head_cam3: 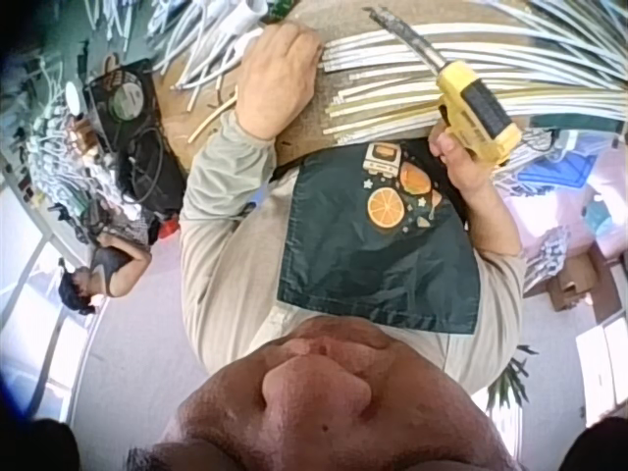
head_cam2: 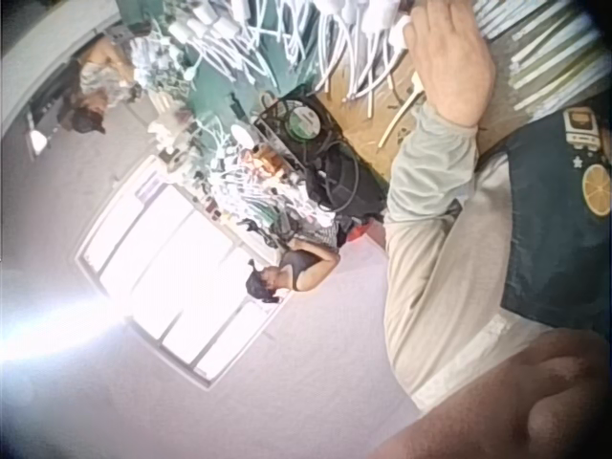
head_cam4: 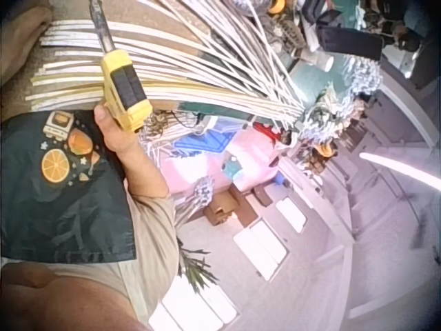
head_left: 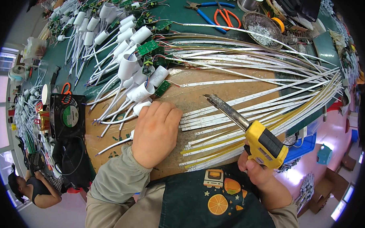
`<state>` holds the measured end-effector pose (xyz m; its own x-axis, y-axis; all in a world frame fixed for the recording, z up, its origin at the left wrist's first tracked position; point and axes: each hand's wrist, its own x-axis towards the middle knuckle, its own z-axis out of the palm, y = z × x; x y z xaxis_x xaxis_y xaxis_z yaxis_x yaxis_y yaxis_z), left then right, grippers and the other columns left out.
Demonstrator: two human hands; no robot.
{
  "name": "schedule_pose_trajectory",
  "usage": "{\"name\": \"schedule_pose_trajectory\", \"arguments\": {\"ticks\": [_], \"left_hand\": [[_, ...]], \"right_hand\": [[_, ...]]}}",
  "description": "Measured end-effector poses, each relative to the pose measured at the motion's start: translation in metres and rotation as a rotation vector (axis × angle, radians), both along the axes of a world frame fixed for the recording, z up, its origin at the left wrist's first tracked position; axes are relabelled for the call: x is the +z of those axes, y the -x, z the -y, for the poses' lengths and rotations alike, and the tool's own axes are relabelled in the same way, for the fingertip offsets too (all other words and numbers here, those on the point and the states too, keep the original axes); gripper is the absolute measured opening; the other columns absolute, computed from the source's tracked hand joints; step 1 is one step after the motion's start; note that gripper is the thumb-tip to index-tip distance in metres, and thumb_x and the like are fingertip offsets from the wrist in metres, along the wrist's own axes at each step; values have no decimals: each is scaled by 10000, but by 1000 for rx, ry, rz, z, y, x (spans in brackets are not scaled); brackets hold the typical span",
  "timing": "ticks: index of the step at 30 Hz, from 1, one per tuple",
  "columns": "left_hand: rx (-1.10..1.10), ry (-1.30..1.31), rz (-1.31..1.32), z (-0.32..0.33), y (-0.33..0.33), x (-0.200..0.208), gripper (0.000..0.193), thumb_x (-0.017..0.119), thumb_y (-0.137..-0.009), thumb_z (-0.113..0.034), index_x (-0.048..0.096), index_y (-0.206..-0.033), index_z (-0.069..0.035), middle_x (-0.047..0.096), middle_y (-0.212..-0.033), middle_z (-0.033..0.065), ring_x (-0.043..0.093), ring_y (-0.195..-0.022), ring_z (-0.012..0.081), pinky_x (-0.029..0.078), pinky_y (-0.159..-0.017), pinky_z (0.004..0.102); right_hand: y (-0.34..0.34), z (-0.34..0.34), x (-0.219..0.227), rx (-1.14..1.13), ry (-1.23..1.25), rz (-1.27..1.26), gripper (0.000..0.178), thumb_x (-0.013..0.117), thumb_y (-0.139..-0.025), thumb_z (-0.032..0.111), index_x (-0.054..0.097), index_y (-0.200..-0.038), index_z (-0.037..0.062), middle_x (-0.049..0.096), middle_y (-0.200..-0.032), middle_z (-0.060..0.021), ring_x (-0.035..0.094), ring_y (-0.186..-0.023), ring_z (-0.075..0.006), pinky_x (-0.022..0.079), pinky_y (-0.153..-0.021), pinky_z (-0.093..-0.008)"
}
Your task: The person solders wires from light driver components onto LED light strips using a soldering gun, then gathers a bundle of LED strips by hand.
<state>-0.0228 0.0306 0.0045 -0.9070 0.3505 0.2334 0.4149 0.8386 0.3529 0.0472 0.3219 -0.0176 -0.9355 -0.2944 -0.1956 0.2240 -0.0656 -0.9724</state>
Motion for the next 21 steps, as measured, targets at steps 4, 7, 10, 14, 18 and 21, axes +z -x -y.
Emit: {"name": "schedule_pose_trajectory", "arguments": {"ticks": [4, 7, 10, 14, 18, 21], "left_hand": [[2, -5, 0, -1, 0, 1, 165, 674, -752, 4, 604, -891, -54, 589, -917, 86, 555, -837, 284, 428, -750, 386], [1, -2, 4, -1, 1, 1, 168, 675, -748, 8, 604, -888, -52, 589, -916, 88, 555, -837, 285, 429, -752, 387], [-2, -22, -3, -2, 1, 2, 169, 676, -746, 10, 604, -886, -49, 589, -917, 89, 555, -837, 287, 429, -754, 387], [-1, -20, -2, -3, 0, 3, 169, 676, -745, 12, 605, -886, -49, 591, -916, 90, 555, -833, 289, 431, -751, 388], [5, -24, -8, -4, 1, 3, 167, 676, -748, 11, 608, -888, -48, 594, -914, 94, 558, -830, 297, 439, -753, 394], [5, -22, -8, -4, 0, 5, 161, 676, -751, 8, 609, -887, -47, 595, -914, 96, 559, -830, 301, 444, -755, 396]], "right_hand": [[1, 2, 0, -20, 56, 41, 592, 675, -872, 280, 431, -1308, -37, 510, -669, -74, 483, -550, -150, 420, -508, -278], [2, 3, 0, -23, 69, 45, 593, 681, -869, 276, 437, -1314, -32, 504, -666, -74, 480, -547, -153, 417, -505, -280], [2, 3, 1, -32, 82, 38, 593, 684, -870, 274, 439, -1315, -31, 504, -666, -76, 479, -547, -154, 418, -506, -280], [2, 4, 1, -42, 102, 54, 590, 683, -872, 278, 441, -1313, -31, 506, -666, -75, 480, -546, -150, 419, -506, -279], [4, 6, 2, -59, 128, 43, 585, 677, -875, 281, 442, -1312, -30, 509, -664, -74, 483, -549, -141, 419, -505, -275], [1, 5, 1, -55, 130, 34, 582, 672, -877, 281, 440, -1311, -30, 509, -663, -74, 485, -552, -139, 418, -505, -273]]}}
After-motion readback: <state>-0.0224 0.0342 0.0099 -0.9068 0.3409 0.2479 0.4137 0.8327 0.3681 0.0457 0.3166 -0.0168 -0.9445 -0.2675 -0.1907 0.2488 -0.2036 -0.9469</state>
